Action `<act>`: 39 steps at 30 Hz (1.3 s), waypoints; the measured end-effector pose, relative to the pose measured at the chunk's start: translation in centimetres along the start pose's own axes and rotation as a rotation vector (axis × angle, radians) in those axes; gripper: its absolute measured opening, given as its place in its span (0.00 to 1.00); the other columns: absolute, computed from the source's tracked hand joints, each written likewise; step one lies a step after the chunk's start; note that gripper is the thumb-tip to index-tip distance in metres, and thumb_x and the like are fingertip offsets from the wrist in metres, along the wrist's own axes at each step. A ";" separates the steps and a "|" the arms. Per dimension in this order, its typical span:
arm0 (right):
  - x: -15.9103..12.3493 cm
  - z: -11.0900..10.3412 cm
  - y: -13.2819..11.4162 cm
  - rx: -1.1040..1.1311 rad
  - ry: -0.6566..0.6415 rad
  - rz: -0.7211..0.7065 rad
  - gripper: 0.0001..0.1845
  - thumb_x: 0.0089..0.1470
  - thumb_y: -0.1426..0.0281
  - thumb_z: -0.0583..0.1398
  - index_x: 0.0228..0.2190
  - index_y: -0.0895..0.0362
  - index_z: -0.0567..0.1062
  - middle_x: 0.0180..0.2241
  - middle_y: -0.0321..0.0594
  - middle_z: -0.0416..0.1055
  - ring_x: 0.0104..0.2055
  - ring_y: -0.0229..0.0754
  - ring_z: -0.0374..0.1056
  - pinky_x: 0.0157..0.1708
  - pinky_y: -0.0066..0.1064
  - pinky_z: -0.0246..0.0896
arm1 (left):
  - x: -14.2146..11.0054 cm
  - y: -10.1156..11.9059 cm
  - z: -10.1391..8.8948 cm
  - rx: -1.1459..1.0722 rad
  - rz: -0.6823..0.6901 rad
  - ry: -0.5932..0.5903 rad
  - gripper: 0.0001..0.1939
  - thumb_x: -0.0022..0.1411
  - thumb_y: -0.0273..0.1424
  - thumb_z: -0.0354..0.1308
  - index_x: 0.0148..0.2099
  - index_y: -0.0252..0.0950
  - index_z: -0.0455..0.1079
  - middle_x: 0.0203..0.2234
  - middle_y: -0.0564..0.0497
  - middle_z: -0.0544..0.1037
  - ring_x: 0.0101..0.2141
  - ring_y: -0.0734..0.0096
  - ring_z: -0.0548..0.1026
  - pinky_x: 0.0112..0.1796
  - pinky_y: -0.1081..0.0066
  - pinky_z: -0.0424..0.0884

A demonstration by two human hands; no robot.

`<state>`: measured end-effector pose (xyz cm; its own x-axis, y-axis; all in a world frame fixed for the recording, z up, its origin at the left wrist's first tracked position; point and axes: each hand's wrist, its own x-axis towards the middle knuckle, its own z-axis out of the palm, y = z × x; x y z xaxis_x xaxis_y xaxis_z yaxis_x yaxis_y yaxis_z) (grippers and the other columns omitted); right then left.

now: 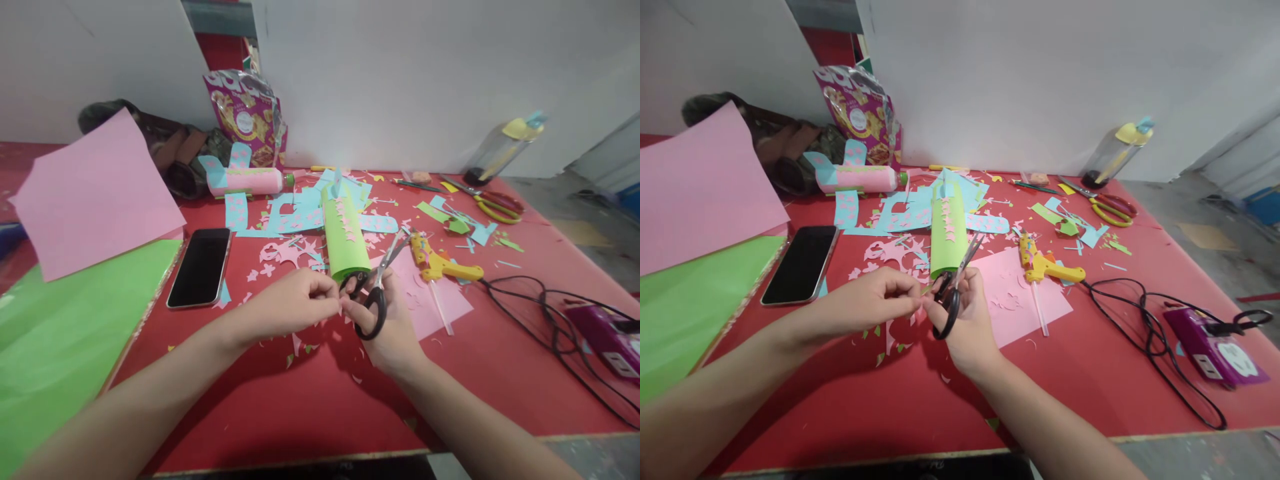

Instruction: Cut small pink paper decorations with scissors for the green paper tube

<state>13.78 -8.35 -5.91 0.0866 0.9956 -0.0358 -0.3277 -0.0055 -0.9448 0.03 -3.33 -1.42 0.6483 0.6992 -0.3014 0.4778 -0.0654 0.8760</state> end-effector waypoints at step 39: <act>0.2 0.2 -0.4 0.132 0.109 -0.046 0.17 0.41 0.78 0.61 0.29 0.51 0.59 0.27 0.28 0.62 0.29 0.31 0.63 0.31 0.27 0.60 | 0.2 0.3 0.7 0.015 0.065 0.159 0.14 0.57 0.38 0.47 0.27 0.33 0.66 0.21 0.55 0.69 0.23 0.78 0.64 0.26 0.77 0.60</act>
<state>13.77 -8.15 -5.49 0.2036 0.9784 -0.0353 -0.4410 0.0594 -0.8955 0.74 -3.71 -1.48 0.5766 0.7970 -0.1799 0.4477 -0.1239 0.8856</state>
